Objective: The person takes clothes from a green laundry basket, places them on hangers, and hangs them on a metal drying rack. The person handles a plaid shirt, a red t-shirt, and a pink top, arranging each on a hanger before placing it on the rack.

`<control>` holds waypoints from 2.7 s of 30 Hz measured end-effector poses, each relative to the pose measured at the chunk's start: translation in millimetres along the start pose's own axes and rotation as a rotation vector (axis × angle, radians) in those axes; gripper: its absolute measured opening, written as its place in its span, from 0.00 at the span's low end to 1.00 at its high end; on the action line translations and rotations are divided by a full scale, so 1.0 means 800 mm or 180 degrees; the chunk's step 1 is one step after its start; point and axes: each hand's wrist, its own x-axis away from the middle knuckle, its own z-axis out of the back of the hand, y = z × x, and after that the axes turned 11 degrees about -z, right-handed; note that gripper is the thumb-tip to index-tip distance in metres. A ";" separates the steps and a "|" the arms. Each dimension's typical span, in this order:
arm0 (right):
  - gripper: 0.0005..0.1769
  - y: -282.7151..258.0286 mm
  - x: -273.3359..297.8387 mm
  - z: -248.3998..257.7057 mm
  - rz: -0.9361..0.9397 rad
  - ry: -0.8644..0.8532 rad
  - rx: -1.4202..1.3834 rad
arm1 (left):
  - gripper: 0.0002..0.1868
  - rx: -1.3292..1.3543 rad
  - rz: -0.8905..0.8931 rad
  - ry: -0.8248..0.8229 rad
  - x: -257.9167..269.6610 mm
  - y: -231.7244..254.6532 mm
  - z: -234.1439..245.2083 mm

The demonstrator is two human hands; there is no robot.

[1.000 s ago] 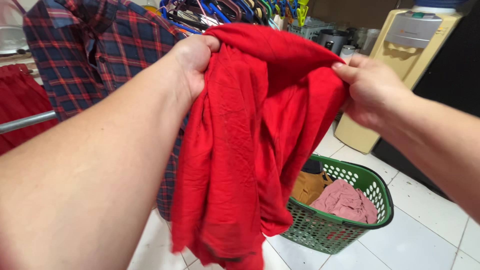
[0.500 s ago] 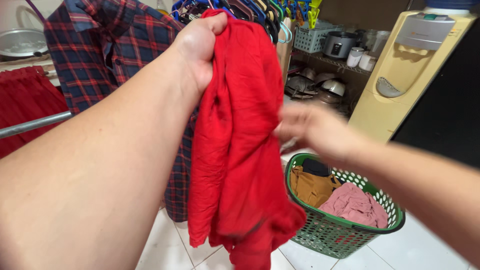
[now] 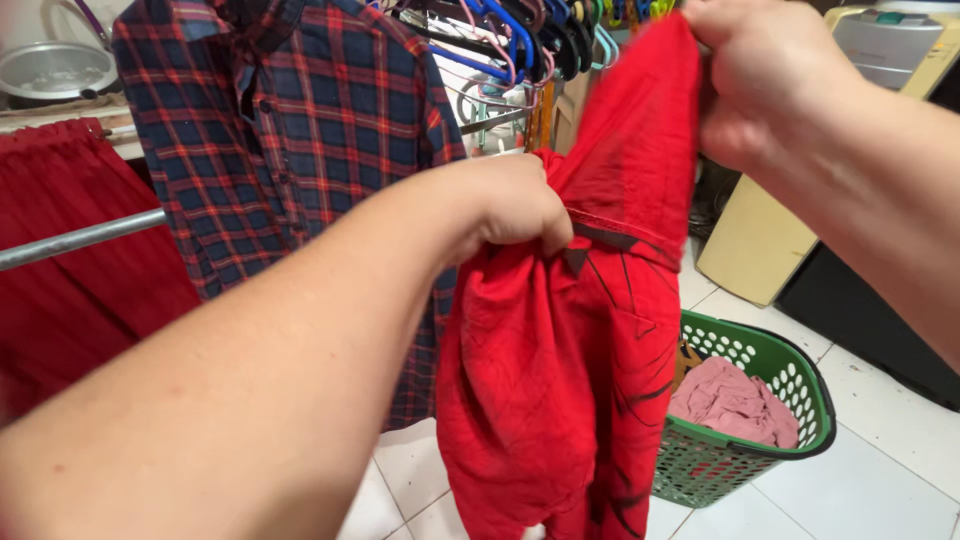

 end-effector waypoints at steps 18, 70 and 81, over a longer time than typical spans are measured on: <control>0.13 0.124 0.086 0.011 -0.0717 -0.0196 0.2510 | 0.14 0.3292 0.0044 -0.0299 -0.025 -0.090 0.078; 0.12 0.022 0.051 0.012 -0.0465 0.1427 -0.0015 | 0.21 0.0394 0.0209 0.0215 -0.036 -0.066 0.006; 0.15 0.070 0.090 0.055 -0.0782 0.1125 0.1938 | 0.21 0.4010 -0.0408 0.0081 -0.078 -0.049 0.033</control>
